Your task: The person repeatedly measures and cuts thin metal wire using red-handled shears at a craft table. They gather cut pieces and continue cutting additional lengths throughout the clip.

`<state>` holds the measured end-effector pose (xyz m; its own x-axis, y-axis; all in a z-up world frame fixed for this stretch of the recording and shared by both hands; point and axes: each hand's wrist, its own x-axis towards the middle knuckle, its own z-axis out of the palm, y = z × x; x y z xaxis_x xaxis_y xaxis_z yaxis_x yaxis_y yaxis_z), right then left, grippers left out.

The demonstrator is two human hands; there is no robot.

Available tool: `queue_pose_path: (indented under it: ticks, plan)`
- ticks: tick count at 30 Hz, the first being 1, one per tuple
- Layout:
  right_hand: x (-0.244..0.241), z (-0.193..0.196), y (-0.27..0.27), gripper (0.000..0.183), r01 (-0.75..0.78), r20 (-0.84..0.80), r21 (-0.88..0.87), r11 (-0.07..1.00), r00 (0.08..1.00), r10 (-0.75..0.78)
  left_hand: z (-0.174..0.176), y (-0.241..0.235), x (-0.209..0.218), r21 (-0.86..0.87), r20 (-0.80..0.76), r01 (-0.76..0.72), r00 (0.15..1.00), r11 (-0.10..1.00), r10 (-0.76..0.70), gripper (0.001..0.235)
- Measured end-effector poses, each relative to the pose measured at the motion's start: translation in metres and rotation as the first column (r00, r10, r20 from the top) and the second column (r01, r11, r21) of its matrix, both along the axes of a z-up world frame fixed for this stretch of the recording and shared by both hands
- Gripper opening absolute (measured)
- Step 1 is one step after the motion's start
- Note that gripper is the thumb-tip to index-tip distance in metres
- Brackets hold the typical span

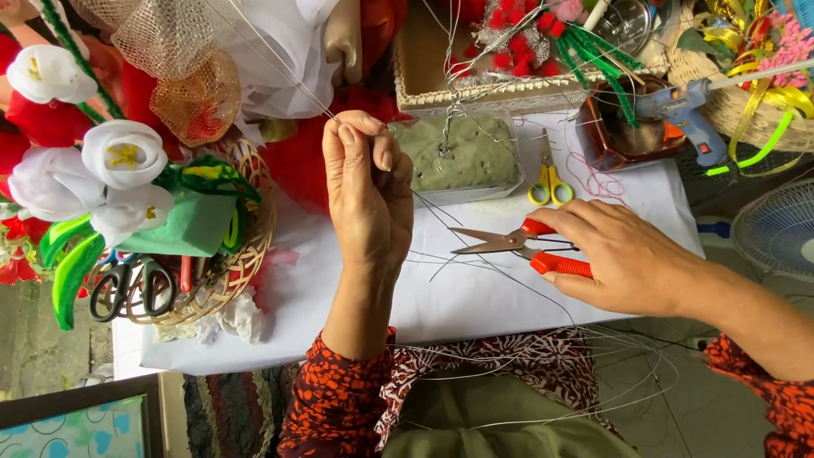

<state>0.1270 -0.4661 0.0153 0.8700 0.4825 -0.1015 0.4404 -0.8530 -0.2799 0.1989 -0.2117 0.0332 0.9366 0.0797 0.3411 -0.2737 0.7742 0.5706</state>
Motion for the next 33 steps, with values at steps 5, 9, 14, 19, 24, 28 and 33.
queue_pose_path:
  ticks: [5, 9, 14, 19, 24, 28, 33]
  plan:
    - [0.007, 0.006, 0.008, 0.07, 0.021, -0.103, -0.004, 1.0, 0.994, -0.021, -0.002, -0.006, -0.007, -0.001, -0.013, 0.055, 0.998, 0.999, -0.055, 0.018]
    - [0.011, 0.006, 0.008, 0.073, 0.021, -0.19, 0.015, 1.0, 0.982, -0.018, -0.003, -0.01, -0.009, 0.013, -0.035, 0.07, 0.997, 0.997, -0.07, 0.018]
    - [0.011, 0.017, 0.011, 0.065, -0.021, -0.126, 0.098, 0.995, 0.991, 0.033, -0.016, -0.013, -0.003, 0.049, -0.035, 0.047, 0.998, 0.998, -0.045, 0.02]
    - [0.012, 0.009, 0.011, 0.062, -0.072, -0.08, 0.087, 0.994, 0.994, 0.079, -0.019, -0.013, -0.005, 0.047, -0.044, 0.052, 0.998, 0.998, -0.05, 0.021]
    - [0.008, -0.001, 0.014, 0.055, -0.009, -0.197, 0.122, 0.992, 0.98, 0.033, -0.027, -0.007, -0.005, 0.067, -0.081, 0.069, 0.995, 0.995, -0.064, 0.02]
    - [0.005, -0.021, 0.014, 0.051, 0.039, -0.272, 0.137, 0.99, 0.962, 0.0, -0.043, -0.005, -0.001, 0.111, -0.104, 0.087, 0.992, 0.99, -0.075, 0.02]
    - [0.005, -0.036, 0.01, 0.048, 0.108, -0.366, 0.098, 0.989, 0.928, -0.065, -0.057, -0.004, 0.008, 0.117, -0.155, 0.114, 0.983, 0.986, -0.096, 0.021]
